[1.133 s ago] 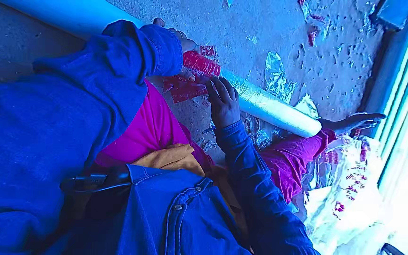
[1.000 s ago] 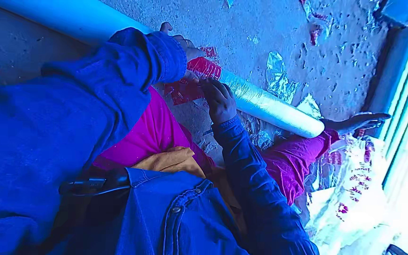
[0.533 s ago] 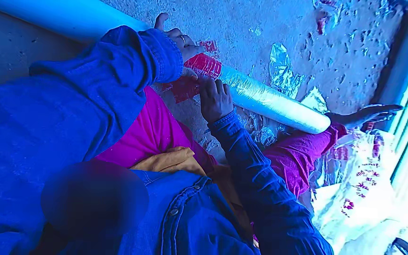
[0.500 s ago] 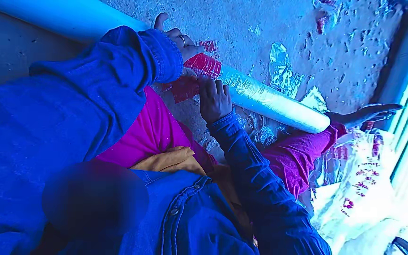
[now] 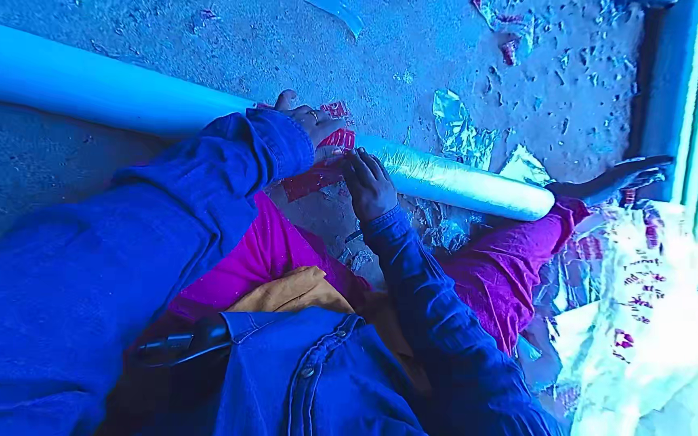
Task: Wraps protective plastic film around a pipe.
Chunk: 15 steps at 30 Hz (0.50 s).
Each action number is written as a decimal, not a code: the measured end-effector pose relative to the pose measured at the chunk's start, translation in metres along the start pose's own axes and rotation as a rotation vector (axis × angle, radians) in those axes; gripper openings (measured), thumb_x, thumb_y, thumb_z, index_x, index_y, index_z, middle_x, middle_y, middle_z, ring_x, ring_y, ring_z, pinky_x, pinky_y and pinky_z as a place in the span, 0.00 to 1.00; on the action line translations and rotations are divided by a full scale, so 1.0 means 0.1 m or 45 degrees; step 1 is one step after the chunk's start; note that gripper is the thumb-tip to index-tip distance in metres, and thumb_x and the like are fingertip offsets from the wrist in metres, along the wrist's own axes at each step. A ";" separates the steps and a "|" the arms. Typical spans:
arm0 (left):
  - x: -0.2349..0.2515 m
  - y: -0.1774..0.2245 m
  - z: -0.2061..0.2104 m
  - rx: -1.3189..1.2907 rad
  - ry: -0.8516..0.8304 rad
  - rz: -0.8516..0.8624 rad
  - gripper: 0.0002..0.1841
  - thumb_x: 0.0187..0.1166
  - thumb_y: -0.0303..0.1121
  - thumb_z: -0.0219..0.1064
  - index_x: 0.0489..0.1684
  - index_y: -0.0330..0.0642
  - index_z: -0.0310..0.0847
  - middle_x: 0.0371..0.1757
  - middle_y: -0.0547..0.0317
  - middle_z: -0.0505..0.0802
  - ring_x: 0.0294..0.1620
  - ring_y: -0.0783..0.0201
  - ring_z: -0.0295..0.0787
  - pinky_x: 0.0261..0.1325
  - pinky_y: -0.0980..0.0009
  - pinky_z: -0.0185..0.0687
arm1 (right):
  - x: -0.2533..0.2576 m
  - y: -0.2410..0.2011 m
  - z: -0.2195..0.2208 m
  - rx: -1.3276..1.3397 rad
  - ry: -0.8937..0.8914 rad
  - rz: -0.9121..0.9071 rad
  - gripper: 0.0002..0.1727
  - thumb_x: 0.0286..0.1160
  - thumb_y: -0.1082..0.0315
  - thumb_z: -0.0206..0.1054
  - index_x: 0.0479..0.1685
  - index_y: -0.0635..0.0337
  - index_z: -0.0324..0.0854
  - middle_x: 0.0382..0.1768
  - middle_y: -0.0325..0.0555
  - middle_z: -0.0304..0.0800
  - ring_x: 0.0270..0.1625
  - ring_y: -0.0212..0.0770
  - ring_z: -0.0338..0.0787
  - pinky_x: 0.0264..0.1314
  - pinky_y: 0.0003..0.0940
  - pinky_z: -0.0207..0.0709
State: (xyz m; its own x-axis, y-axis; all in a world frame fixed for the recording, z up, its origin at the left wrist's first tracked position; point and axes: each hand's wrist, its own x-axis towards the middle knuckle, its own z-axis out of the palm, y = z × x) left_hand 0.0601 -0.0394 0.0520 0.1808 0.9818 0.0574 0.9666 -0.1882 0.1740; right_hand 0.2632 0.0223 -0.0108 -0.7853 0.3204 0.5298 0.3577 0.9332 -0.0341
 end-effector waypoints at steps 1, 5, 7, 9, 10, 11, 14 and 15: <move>0.11 -0.10 0.15 -0.122 -0.029 0.041 0.31 0.92 0.54 0.51 0.83 0.40 0.74 0.77 0.36 0.84 0.78 0.34 0.79 0.85 0.29 0.45 | 0.00 -0.02 0.03 -0.014 0.057 -0.013 0.14 0.77 0.81 0.61 0.51 0.68 0.93 0.55 0.60 0.96 0.60 0.62 0.95 0.69 0.50 0.84; 0.28 -0.15 0.19 -0.190 -0.269 0.004 0.36 0.89 0.60 0.52 0.92 0.50 0.62 0.84 0.40 0.77 0.83 0.35 0.73 0.83 0.32 0.54 | 0.04 -0.21 -0.03 -0.001 0.021 0.111 0.10 0.72 0.82 0.64 0.37 0.70 0.92 0.41 0.59 0.96 0.47 0.60 0.96 0.57 0.51 0.87; 0.26 -0.15 0.20 -0.150 -0.260 0.018 0.36 0.89 0.60 0.53 0.92 0.49 0.62 0.83 0.38 0.78 0.82 0.34 0.74 0.82 0.32 0.59 | 0.13 -0.28 -0.14 0.080 -0.133 0.258 0.11 0.74 0.81 0.63 0.43 0.69 0.92 0.41 0.61 0.95 0.46 0.61 0.94 0.50 0.52 0.86; 0.28 -0.16 0.21 -0.147 -0.268 0.016 0.35 0.85 0.48 0.66 0.92 0.49 0.62 0.82 0.36 0.78 0.82 0.33 0.73 0.81 0.31 0.59 | 0.19 -0.33 -0.22 0.148 -0.322 0.373 0.13 0.76 0.81 0.61 0.48 0.70 0.92 0.47 0.64 0.93 0.52 0.64 0.93 0.52 0.55 0.85; 0.28 -0.16 0.21 -0.126 -0.281 0.005 0.38 0.82 0.49 0.69 0.92 0.50 0.61 0.83 0.37 0.78 0.83 0.33 0.73 0.81 0.31 0.60 | 0.20 -0.36 -0.25 0.162 -0.407 0.404 0.13 0.76 0.81 0.61 0.49 0.72 0.91 0.50 0.66 0.93 0.55 0.64 0.92 0.54 0.56 0.85; 0.29 -0.15 0.21 -0.117 -0.297 -0.008 0.40 0.81 0.52 0.70 0.92 0.50 0.60 0.83 0.37 0.77 0.83 0.33 0.72 0.81 0.31 0.61 | 0.19 -0.39 -0.27 0.164 -0.472 0.422 0.13 0.76 0.82 0.60 0.50 0.73 0.90 0.51 0.66 0.92 0.57 0.64 0.92 0.55 0.56 0.84; 0.30 -0.14 0.21 -0.106 -0.302 -0.037 0.46 0.78 0.69 0.62 0.92 0.51 0.61 0.81 0.34 0.78 0.80 0.32 0.75 0.78 0.31 0.64 | 0.15 -0.48 -0.29 0.146 -0.506 0.442 0.12 0.74 0.83 0.60 0.46 0.75 0.89 0.50 0.65 0.92 0.55 0.62 0.92 0.53 0.54 0.84; 0.31 -0.14 0.19 -0.095 -0.317 -0.055 0.47 0.77 0.71 0.60 0.92 0.51 0.61 0.81 0.34 0.79 0.80 0.32 0.76 0.78 0.32 0.65 | 0.13 -0.49 -0.28 0.144 -0.471 0.446 0.11 0.73 0.83 0.61 0.45 0.74 0.89 0.49 0.63 0.92 0.53 0.61 0.93 0.51 0.53 0.85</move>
State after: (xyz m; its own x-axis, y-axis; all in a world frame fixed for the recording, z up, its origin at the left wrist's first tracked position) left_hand 0.0562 -0.0055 0.0323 0.1882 0.9628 -0.1940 0.9599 -0.1384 0.2439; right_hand 0.2500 -0.0238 0.0211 -0.7618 0.6334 0.1361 0.5900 0.7650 -0.2581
